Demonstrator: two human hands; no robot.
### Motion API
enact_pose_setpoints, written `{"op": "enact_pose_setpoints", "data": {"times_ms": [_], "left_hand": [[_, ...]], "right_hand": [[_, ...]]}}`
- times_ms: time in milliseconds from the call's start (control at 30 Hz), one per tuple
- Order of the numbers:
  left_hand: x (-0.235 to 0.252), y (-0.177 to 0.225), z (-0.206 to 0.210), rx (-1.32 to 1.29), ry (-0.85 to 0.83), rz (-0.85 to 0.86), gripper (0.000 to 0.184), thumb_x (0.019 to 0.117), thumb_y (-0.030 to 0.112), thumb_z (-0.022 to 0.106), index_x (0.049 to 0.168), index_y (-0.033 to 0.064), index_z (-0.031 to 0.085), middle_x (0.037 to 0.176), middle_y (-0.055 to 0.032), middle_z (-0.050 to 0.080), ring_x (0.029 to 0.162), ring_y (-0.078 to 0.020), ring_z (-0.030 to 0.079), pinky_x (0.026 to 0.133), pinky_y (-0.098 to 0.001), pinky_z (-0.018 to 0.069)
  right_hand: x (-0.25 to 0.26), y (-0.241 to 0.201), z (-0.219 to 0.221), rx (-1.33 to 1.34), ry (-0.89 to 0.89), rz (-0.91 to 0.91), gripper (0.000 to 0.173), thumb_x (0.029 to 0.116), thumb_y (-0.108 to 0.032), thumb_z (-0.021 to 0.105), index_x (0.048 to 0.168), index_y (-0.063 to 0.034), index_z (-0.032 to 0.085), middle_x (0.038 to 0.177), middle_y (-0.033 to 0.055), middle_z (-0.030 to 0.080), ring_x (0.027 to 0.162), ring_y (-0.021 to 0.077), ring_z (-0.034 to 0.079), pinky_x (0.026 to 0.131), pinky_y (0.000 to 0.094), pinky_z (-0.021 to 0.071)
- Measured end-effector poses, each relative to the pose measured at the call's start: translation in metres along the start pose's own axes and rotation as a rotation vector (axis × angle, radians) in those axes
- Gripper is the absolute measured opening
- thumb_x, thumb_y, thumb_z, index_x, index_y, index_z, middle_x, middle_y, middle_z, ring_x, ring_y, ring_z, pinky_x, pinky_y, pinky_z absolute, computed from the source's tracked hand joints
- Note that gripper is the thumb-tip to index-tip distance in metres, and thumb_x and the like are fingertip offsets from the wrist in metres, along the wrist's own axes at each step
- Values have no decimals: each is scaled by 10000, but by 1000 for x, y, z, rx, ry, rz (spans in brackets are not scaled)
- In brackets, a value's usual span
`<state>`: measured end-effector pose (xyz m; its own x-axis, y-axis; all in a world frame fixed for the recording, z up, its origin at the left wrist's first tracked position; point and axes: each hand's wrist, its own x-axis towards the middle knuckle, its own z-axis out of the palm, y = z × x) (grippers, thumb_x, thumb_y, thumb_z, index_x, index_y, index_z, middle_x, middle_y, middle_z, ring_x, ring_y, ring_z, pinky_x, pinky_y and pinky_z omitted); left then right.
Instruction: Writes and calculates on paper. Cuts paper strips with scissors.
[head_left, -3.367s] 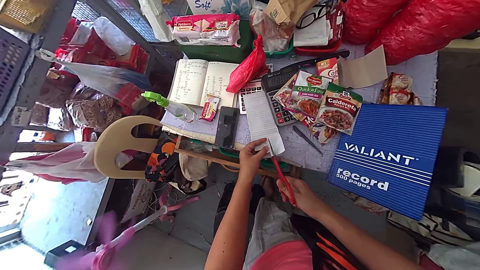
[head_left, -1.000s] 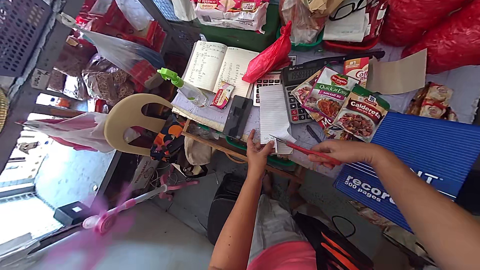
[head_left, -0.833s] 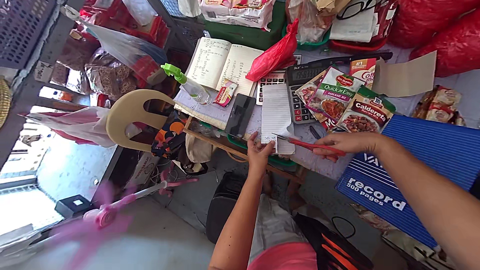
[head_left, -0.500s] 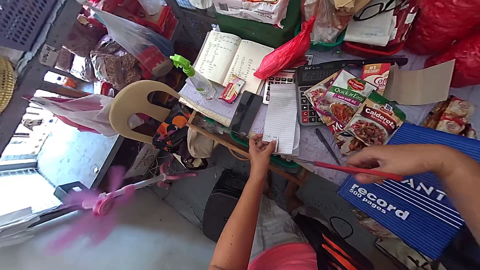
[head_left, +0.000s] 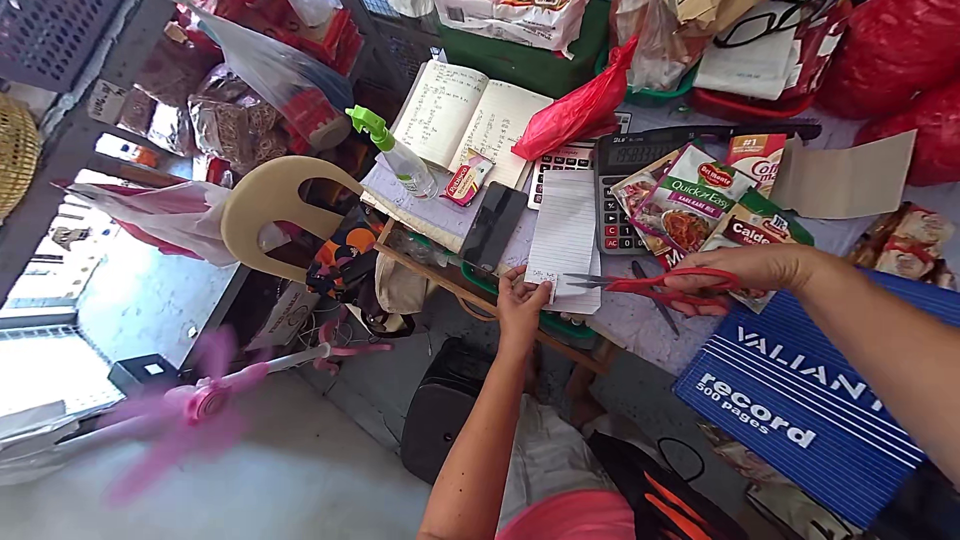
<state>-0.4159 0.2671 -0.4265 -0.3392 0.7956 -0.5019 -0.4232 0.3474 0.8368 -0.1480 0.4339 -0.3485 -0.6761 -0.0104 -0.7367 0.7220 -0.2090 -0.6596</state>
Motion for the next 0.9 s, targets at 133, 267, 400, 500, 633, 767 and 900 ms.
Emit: {"op": "enact_pose_setpoints", "data": {"times_ms": [133, 267, 400, 500, 633, 767, 900], "left_hand": [[1, 0, -1, -87, -14, -47, 560, 918, -47, 702, 1397, -63, 411, 895, -174, 706, 762, -199, 717, 789, -349, 614], [-1, 2, -2, -141, -45, -96, 551, 927, -55, 686, 1396, -73, 398, 897, -171, 704, 784, -206, 725, 816, -352, 617], [-2, 6, 0, -154, -58, -116, 542, 927, -62, 684, 1389, -66, 401, 904, -168, 710, 791, -205, 731, 813, -350, 620], [-2, 6, -2, -161, -64, -116, 542, 927, -65, 682, 1389, -64, 400, 904, -167, 708, 797, -209, 733, 820, -356, 622], [-2, 6, -3, -165, -61, -123, 544, 929, -67, 677, 1395, -63, 395, 907, -163, 704, 797, -209, 732, 825, -356, 622], [-1, 4, -4, -167, -70, -124, 555, 927, -63, 682, 1402, -66, 395, 906, -168, 708, 797, -212, 733, 828, -359, 621], [0, 3, -5, -163, -72, -124, 551, 928, -60, 680, 1401, -61, 398, 900, -163, 699, 788, -202, 726, 816, -352, 619]], "right_hand": [[5, -4, 3, -24, 6, 5, 450, 1031, -435, 386, 796, -140, 632, 613, -47, 594, 492, 14, 524, 468, 153, 382], [18, -5, 2, -22, -21, -27, 453, 1026, -444, 393, 790, -147, 640, 616, -58, 592, 507, 5, 523, 479, 153, 385], [32, -8, 0, -54, -31, -53, 475, 1025, -491, 419, 796, -139, 640, 596, -61, 562, 486, 5, 490, 468, 161, 358], [37, -18, -2, -111, -17, -37, 458, 1043, -438, 419, 821, -107, 645, 574, -58, 537, 461, 8, 475, 457, 158, 359], [41, -35, -1, -179, 1, 18, 420, 1083, -324, 434, 849, -51, 651, 584, -31, 520, 478, 37, 462, 476, 186, 352], [45, -37, -2, -207, 3, 17, 403, 1084, -314, 466, 861, -34, 653, 595, -16, 524, 487, 46, 468, 480, 195, 356], [52, -26, -5, -184, 9, -24, 405, 1070, -339, 494, 845, -44, 657, 570, -33, 517, 463, 19, 459, 454, 170, 334]]}}
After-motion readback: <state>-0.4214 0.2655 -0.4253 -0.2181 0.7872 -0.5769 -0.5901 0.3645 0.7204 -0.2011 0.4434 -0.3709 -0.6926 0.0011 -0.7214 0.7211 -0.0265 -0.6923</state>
